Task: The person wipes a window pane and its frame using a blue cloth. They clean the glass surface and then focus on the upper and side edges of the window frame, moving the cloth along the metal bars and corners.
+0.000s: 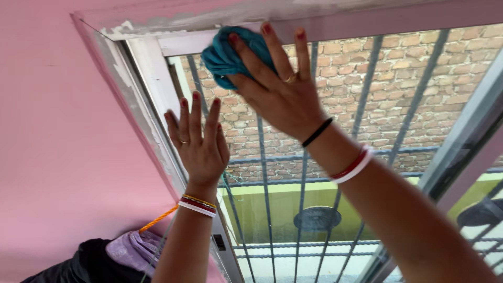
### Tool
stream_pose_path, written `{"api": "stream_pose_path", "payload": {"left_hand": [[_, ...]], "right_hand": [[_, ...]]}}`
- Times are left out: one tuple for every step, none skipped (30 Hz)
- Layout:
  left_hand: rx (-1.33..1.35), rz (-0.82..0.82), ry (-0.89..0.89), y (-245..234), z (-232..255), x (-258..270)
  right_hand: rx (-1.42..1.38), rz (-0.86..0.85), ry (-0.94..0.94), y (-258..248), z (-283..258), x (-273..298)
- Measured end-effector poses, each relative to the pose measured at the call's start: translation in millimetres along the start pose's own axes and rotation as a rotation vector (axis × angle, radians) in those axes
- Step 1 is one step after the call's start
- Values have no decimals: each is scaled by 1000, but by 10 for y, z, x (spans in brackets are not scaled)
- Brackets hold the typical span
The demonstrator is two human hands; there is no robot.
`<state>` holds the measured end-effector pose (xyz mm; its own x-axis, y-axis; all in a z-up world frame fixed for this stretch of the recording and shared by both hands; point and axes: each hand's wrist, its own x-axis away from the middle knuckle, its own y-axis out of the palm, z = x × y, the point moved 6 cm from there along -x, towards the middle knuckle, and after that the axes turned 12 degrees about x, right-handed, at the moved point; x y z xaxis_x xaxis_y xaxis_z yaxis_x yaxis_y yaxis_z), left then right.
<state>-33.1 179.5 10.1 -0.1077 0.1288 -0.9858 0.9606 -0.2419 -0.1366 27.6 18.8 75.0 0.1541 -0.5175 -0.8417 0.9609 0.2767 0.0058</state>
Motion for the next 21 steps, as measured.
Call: {"api": "stream_pose_path", "payload": {"left_hand": [[-33, 18, 12, -17, 43, -17], [48, 65, -4, -33, 101, -40], [128, 113, -21, -46, 164, -67], [209, 163, -40, -52, 228, -104], [314, 143, -9, -3, 336, -162], [419, 120, 20, 64, 469, -231], [524, 98, 49, 152, 614, -321], [545, 54, 106, 280, 774, -454], [567, 9, 164, 401, 936, -584], [535, -1, 222, 479, 1089, -696], [502, -11, 280, 539, 1222, -786], [472, -22, 297, 594, 1315, -852], [441, -33, 313, 649, 1398, -903], [411, -43, 327, 696, 1470, -930], [363, -50, 329, 727, 1510, -932], [310, -55, 333, 746, 1516, -933], [256, -59, 337, 762, 1520, -930], [246, -63, 336, 770, 1521, -931], [235, -66, 334, 772, 1525, -925], [222, -77, 331, 774, 1520, -909], [213, -63, 332, 770, 1522, -903]], "right_hand": [[37, 8, -53, 0, 197, 67], [118, 24, -92, -34, 411, 173], [199, 44, -129, -65, 624, 275], [287, 50, -139, -138, 843, 427], [375, 57, -148, -214, 1060, 570], [333, 14, -121, -281, 1283, 714], [291, -31, -86, -356, 1487, 861], [266, -67, -52, -433, 1678, 1002], [242, -103, -16, -513, 1863, 1133], [260, -132, 49, -600, 2028, 1265], [278, -162, 115, -690, 2184, 1388], [227, -218, 229, -784, 2355, 1526], [176, -273, 344, -817, 2497, 1634], [120, -250, 476, -839, 2630, 1708], [64, -224, 606, -860, 2752, 1783], [6, -189, 737, -861, 2862, 1847], [34, -136, 743, -851, 2863, 1869], [59, -78, 748, -789, 2810, 1884], [84, -21, 751, -741, 2778, 1894], [143, -24, 720, -620, 2690, 1883], [199, -27, 688, -470, 2569, 1851]]}}
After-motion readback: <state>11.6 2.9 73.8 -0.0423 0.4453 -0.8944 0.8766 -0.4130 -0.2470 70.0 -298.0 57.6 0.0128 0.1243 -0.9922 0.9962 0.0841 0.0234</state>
